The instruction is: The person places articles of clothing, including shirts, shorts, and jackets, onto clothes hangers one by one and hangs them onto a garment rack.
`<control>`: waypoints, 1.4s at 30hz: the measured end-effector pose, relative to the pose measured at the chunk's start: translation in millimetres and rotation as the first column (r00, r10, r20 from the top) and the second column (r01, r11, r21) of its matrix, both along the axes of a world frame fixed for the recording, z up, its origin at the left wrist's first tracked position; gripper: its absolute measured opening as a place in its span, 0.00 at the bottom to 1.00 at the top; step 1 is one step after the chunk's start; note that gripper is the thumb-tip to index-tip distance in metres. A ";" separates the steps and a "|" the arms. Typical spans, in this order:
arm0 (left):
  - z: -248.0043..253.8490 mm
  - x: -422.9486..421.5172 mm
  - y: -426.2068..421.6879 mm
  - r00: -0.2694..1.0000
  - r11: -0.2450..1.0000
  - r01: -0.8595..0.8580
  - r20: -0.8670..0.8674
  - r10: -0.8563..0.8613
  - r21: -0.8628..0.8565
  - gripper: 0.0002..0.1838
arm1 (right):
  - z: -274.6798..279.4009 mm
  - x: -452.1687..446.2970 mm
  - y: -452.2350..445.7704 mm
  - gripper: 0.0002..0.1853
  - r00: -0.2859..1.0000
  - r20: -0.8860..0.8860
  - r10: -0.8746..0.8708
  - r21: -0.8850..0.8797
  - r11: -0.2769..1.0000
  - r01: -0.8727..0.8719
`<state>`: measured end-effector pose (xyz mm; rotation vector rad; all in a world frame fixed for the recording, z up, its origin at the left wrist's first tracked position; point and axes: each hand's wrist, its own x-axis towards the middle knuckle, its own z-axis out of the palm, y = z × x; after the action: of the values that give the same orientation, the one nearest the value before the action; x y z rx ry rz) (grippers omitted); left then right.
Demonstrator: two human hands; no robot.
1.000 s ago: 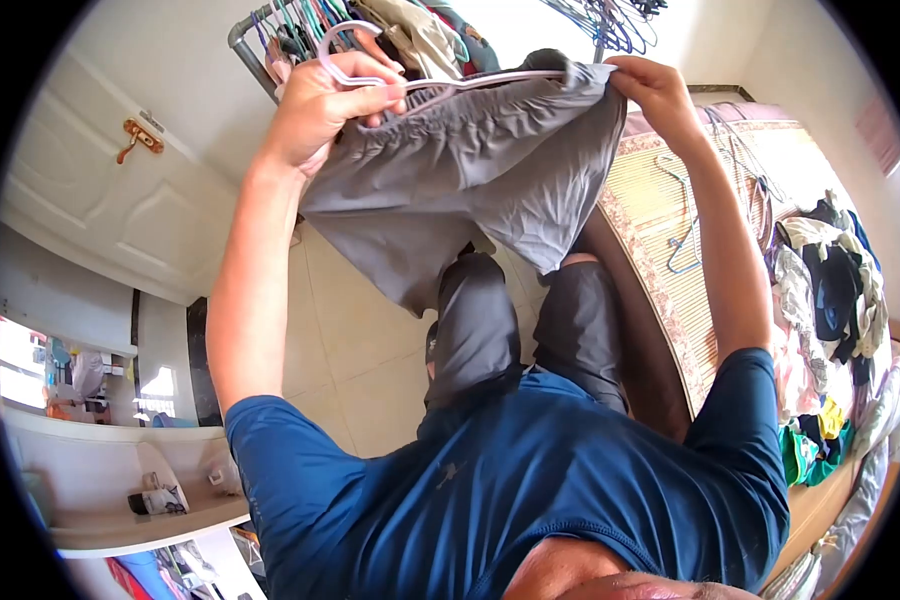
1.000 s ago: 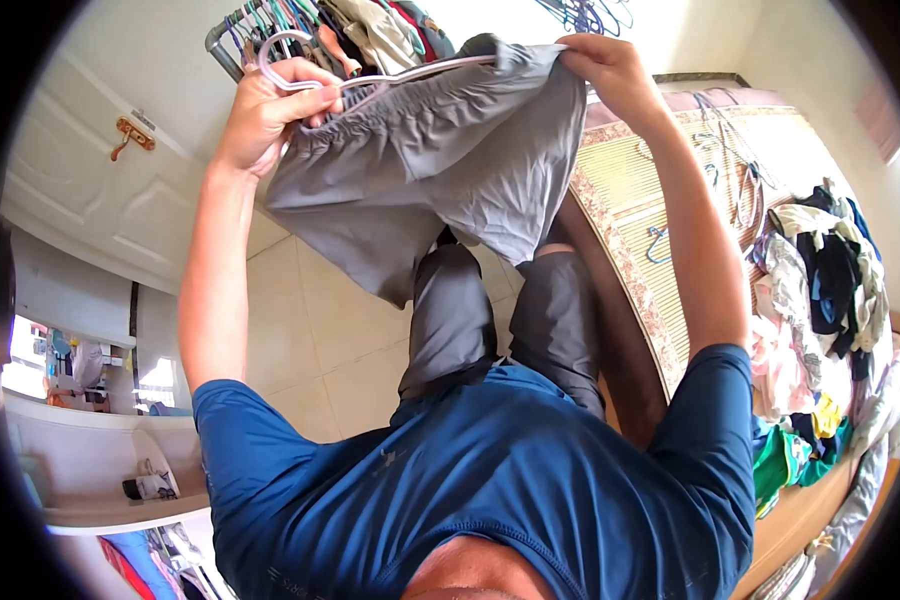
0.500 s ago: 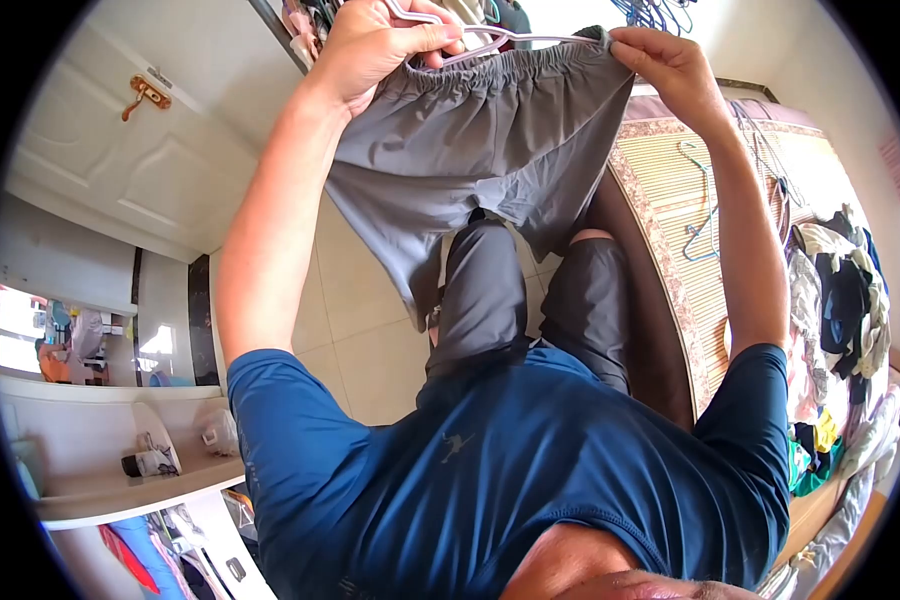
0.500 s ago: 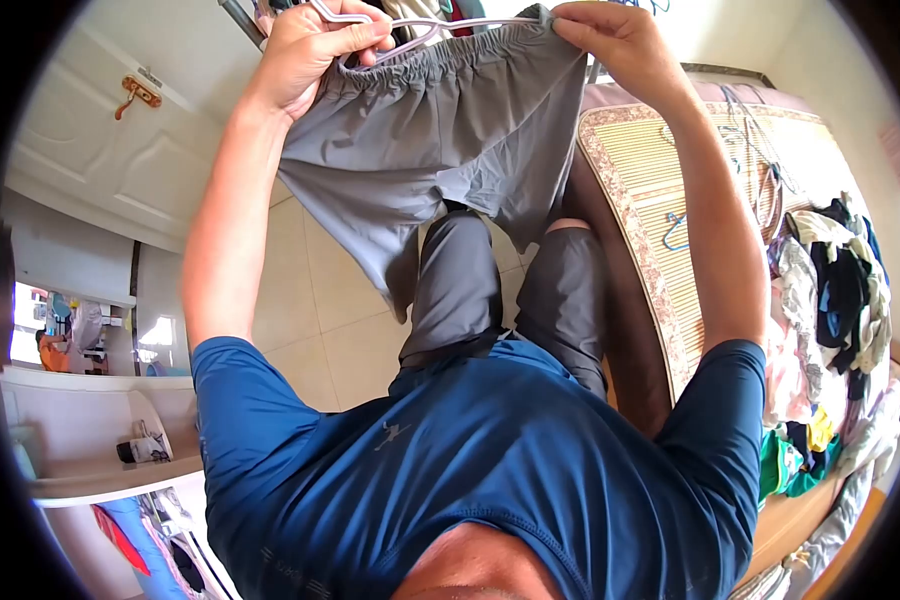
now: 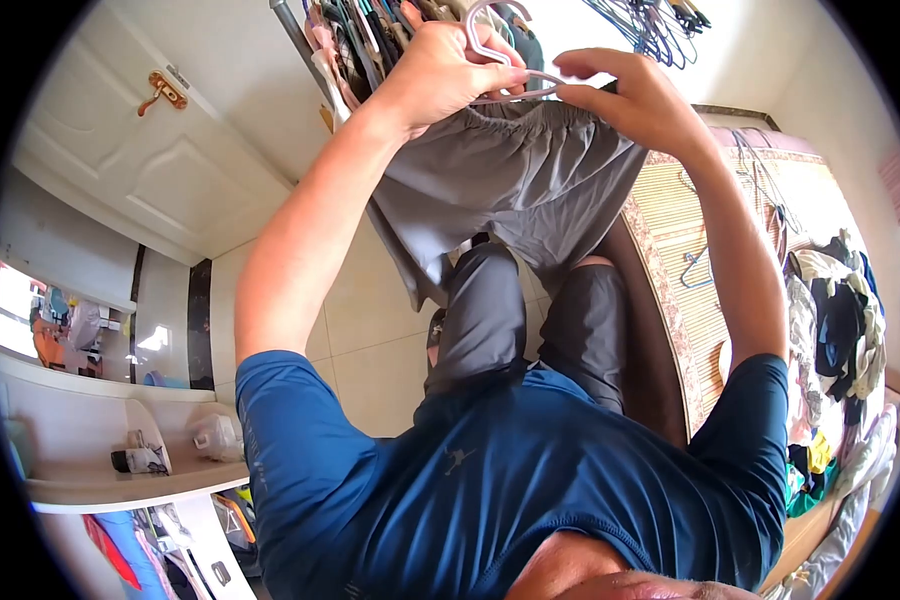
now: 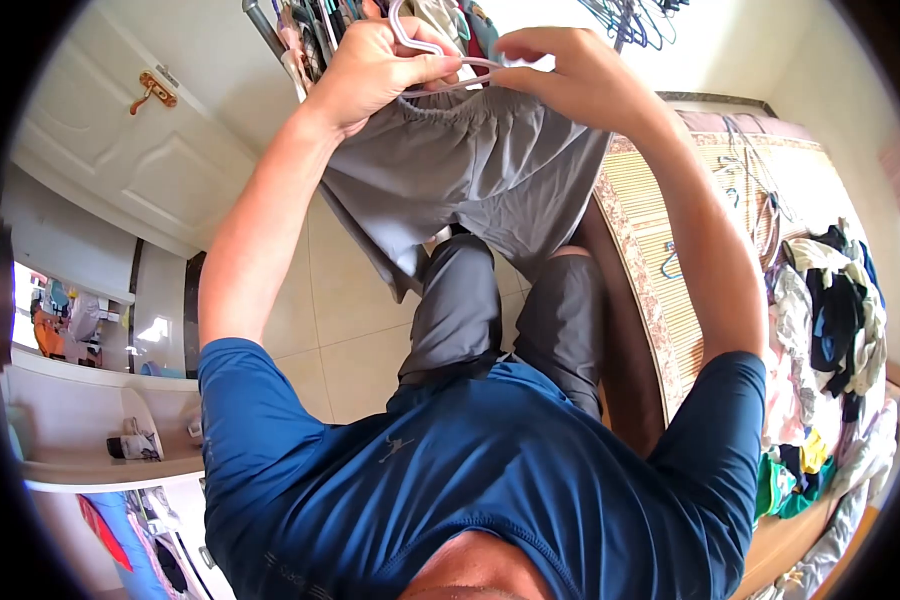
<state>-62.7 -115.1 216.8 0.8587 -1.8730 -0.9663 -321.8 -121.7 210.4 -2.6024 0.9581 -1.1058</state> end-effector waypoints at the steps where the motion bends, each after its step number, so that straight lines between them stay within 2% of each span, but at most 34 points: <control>1: 1.0 -2.9 -0.8 1.000 1.000 0.005 -0.012 -0.005 -0.002 0.06 | 1.0 3.7 -6.7 0.14 0.996 -0.016 0.085 0.038 0.996 -0.084; 2: 2.7 -5.0 -2.0 1.000 1.000 0.010 -0.025 -0.010 -0.005 0.06 | 4.9 7.2 -6.4 0.14 0.997 -0.013 0.081 0.033 0.996 -0.080; 4: 7.5 -7.1 2.2 1.000 1.000 -0.004 -0.015 0.004 -0.014 0.06 | 18.1 15.3 -5.5 0.13 0.988 -0.142 0.062 0.113 0.993 -0.046; 5: 8.7 -7.4 4.9 0.999 1.000 -0.024 -0.047 0.024 -0.003 0.05 | 22.2 19.4 -1.0 0.12 0.992 -0.105 0.071 0.137 0.989 -0.056; 6: 8.0 -6.3 6.3 0.996 0.999 -0.044 -0.076 0.045 0.012 0.04 | 26.3 25.1 0.0 0.12 0.992 -0.104 0.074 0.139 0.989 -0.059; 8: 2.3 -2.9 -1.2 0.994 0.999 -0.050 -0.098 0.050 0.003 0.05 | 30.7 32.8 -1.9 0.13 0.975 -0.217 0.038 0.109 0.994 -0.015; 9: -0.5 0.3 -5.2 0.995 0.998 -0.059 -0.088 0.056 -0.029 0.07 | 16.0 32.4 -18.7 0.12 0.980 -0.074 0.185 0.055 0.982 -0.182; 10: 1.1 2.2 -3.6 0.995 0.996 -0.065 -0.078 0.060 -0.062 0.09 | 15.4 31.8 -22.9 0.12 0.981 -0.071 0.183 0.059 0.982 -0.179; 11: 4.3 9.5 -1.0 0.993 0.976 -0.119 -0.017 0.118 -0.181 0.11 | 15.2 30.9 -26.3 0.12 0.983 -0.072 0.168 0.054 0.985 -0.165; 12: 5.1 23.8 -0.4 0.981 0.967 -0.140 0.102 0.165 -0.210 0.15 | 14.5 29.4 -26.6 0.12 0.986 -0.073 0.152 0.051 0.988 -0.149; 13: 4.6 37.0 3.7 0.964 0.965 -0.175 0.165 0.208 -0.195 0.17 | 26.1 25.4 -16.3 0.12 0.982 -0.188 -0.029 0.079 0.996 0.045; 14: 4.4 49.8 8.2 0.941 0.960 -0.209 0.229 0.249 -0.187 0.19 | 34.6 21.2 -9.8 0.12 0.982 -0.184 -0.037 0.081 0.995 0.052; 16: -3.9 76.6 13.9 0.924 0.962 -0.219 0.281 0.258 -0.163 0.18 | 43.8 12.5 -1.9 0.08 0.989 -0.061 -0.138 0.296 0.943 0.150; 17: -10.4 84.9 14.2 0.904 0.960 -0.239 0.329 0.274 -0.144 0.17 | 39.8 6.7 -4.7 0.12 0.996 0.003 -0.090 0.193 0.977 0.088; 18: -14.2 85.6 17.9 0.904 0.962 -0.231 0.332 0.268 -0.148 0.17 | 40.3 5.0 -4.0 0.12 0.995 0.008 -0.098 0.191 0.977 0.095; 20: -22.4 86.9 25.4 0.940 0.968 -0.242 0.230 0.250 -0.062 0.16 | 41.1 3.0 -2.0 0.10 0.994 -0.015 -0.107 0.208 0.972 0.108; 21: -27.8 86.7 24.7 0.946 0.964 -0.259 0.184 0.266 -0.060 0.13 | 17.0 -4.4 -29.4 0.13 0.997 -0.001 -0.080 0.027 0.996 0.080; 22: -33.6 87.6 23.2 0.947 0.964 -0.258 0.183 0.266 -0.065 0.13 | 16.9 -5.3 -27.4 0.13 0.997 0.000 -0.081 0.023 0.996 0.081; 24: -39.5 89.4 22.4 0.962 0.948 -0.232 0.091 0.256 -0.217 0.09 | 19.1 -3.1 -22.4 0.13 0.991 -0.016 -0.135 -0.037 0.990 0.134; 26: -45.4 85.7 25.9 0.963 0.935 -0.252 0.032 0.268 -0.249 0.06 | 18.3 -4.3 -21.9 0.14 0.993 -0.009 -0.119 -0.046 0.992 0.118; 29: -49.5 78.0 30.9 0.929 0.810 -0.338 -0.031 0.369 -0.480 0.06 | 23.4 -2.6 -17.4 0.14 0.993 -0.009 -0.115 0.011 0.993 0.116; 30: -50.6 75.9 32.3 0.928 0.806 -0.340 -0.033 0.372 -0.484 0.06 | 23.0 -3.0 -21.4 0.14 0.994 -0.007 -0.113 0.006 0.994 0.113; 32: -52.2 74.4 35.1 0.903 0.713 -0.418 -0.170 0.395 -0.564 0.04 | 16.5 -5.5 -33.7 0.12 0.997 0.004 -0.077 -0.127 0.989 0.077; 33: -51.3 75.6 37.8 0.879 0.657 -0.463 -0.216 0.424 -0.594 0.04 | 14.5 -5.5 -35.9 0.12 0.997 0.006 -0.077 -0.130 0.989 0.077; 34: -52.0 75.6 42.1 0.880 0.657 -0.461 -0.215 0.423 -0.597 0.04 | 12.8 -5.6 -37.6 0.11 0.995 0.058 -0.087 -0.141 0.986 0.094; 36: -56.9 74.8 51.1 0.787 0.541 -0.604 -0.330 0.521 -0.585 0.03 | 16.3 -3.8 -36.8 0.11 0.989 0.110 -0.096 -0.157 0.981 0.113; 37: -63.2 74.9 54.2 0.800 0.605 -0.597 -0.344 0.491 -0.526 0.05 | 18.4 -1.4 -33.3 0.11 0.990 0.066 -0.128 -0.167 0.976 0.138; 38: -65.5 74.3 53.0 0.805 0.612 -0.591 -0.339 0.486 -0.526 0.05 | 20.2 0.5 -28.6 0.11 0.986 0.025 -0.166 -0.172 0.971 0.168; 39: -66.9 72.4 53.5 0.802 0.740 -0.582 -0.385 0.456 -0.337 0.07 | 28.0 2.0 -22.5 0.12 0.986 -0.055 -0.159 -0.116 0.982 0.152; 40: -69.1 70.4 54.5 0.787 0.834 -0.536 -0.435 0.437 -0.132 0.08 | 27.5 4.4 -21.4 0.12 0.985 -0.057 -0.163 -0.108 0.982 0.157; 42: -82.1 92.1 45.3 0.813 0.870 -0.489 -0.397 0.426 -0.069 0.10 | 31.4 6.5 -27.0 0.12 0.994 0.003 -0.105 -0.147 0.984 0.105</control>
<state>29.4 -69.8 134.7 0.8990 -1.3115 -0.6016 -315.3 -148.7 241.8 -2.6988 1.0645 -1.2408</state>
